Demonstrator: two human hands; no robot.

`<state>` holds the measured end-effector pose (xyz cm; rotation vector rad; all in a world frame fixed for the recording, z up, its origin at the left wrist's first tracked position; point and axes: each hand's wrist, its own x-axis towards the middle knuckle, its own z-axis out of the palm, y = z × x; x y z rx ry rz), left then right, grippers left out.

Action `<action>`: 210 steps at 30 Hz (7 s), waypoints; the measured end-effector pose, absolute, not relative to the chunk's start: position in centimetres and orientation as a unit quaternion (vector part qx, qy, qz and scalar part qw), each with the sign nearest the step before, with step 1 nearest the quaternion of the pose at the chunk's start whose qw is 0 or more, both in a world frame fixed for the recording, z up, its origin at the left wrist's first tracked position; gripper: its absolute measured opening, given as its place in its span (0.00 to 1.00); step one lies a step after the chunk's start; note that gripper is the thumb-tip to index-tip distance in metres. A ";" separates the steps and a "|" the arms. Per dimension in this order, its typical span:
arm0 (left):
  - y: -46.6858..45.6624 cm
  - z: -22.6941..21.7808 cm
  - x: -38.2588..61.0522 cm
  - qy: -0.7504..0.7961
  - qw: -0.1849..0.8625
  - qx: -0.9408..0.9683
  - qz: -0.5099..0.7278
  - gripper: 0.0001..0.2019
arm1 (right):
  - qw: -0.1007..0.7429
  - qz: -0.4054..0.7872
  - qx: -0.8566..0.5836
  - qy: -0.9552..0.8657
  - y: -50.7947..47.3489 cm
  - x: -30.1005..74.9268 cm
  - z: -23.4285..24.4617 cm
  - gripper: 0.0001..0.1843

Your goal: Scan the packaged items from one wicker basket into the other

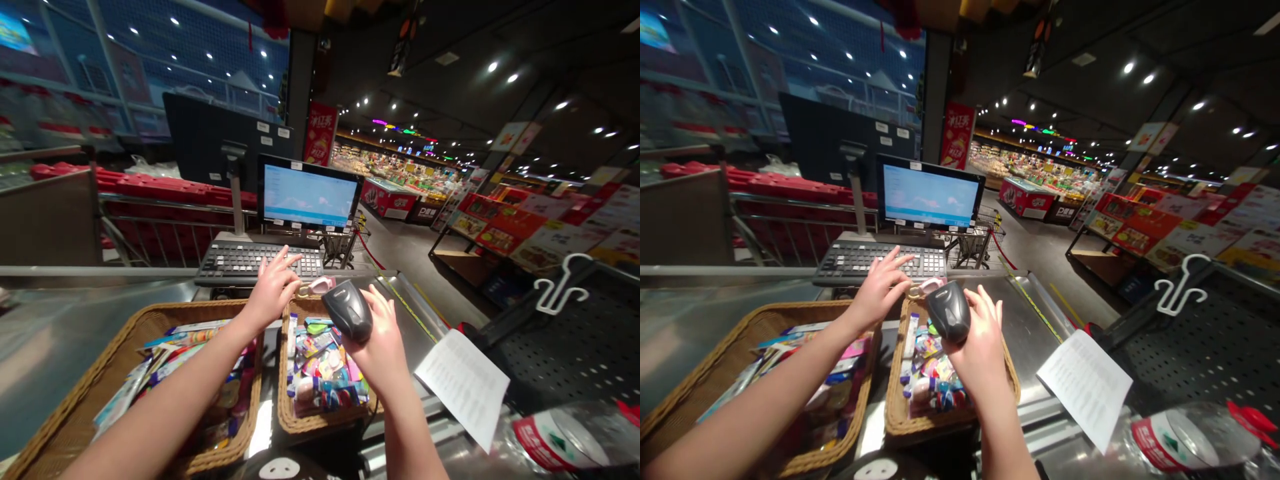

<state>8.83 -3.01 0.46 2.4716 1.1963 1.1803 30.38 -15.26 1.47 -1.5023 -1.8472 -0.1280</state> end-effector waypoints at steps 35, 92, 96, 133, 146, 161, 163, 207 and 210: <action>-4.7 2.1 -5.3 0.501 0.061 0.683 0.528 0.13 | 0.313 -0.010 -0.488 -0.815 -15.8 16.9 2.3 0.29; -5.8 -14.9 -19.4 0.720 0.067 0.574 0.384 0.03 | 0.275 0.132 -0.469 -0.829 -12.1 7.3 -1.6 0.27; -5.9 -14.7 -19.4 0.715 0.054 0.584 0.381 0.09 | 0.289 0.136 -0.492 -0.810 -12.6 7.8 -1.7 0.28; -3.5 -10.0 13.2 0.362 0.012 0.932 0.000 0.18 | 0.348 -0.004 -0.663 -0.662 -17.0 33.5 -1.0 0.27; 0.2 -16.4 17.8 0.412 0.052 0.896 -0.158 0.26 | 0.378 0.036 -0.636 -0.672 -14.8 37.1 -1.6 0.29; -1.8 -13.9 18.6 0.460 0.103 0.868 -0.158 0.29 | 0.375 0.068 -0.621 -0.685 -13.0 38.4 -1.8 0.29; -2.4 -12.5 18.4 0.462 0.100 0.866 -0.161 0.27 | 0.376 0.067 -0.618 -0.687 -12.9 38.5 -1.9 0.29; -3.2 1.4 -1.6 0.375 -0.219 0.863 0.260 0.17 | 0.354 -0.005 -0.544 -0.760 -14.6 31.8 1.4 0.29; -3.6 1.7 -2.9 0.376 -0.219 0.861 0.265 0.15 | 0.354 0.000 -0.540 -0.763 -14.8 30.4 1.7 0.29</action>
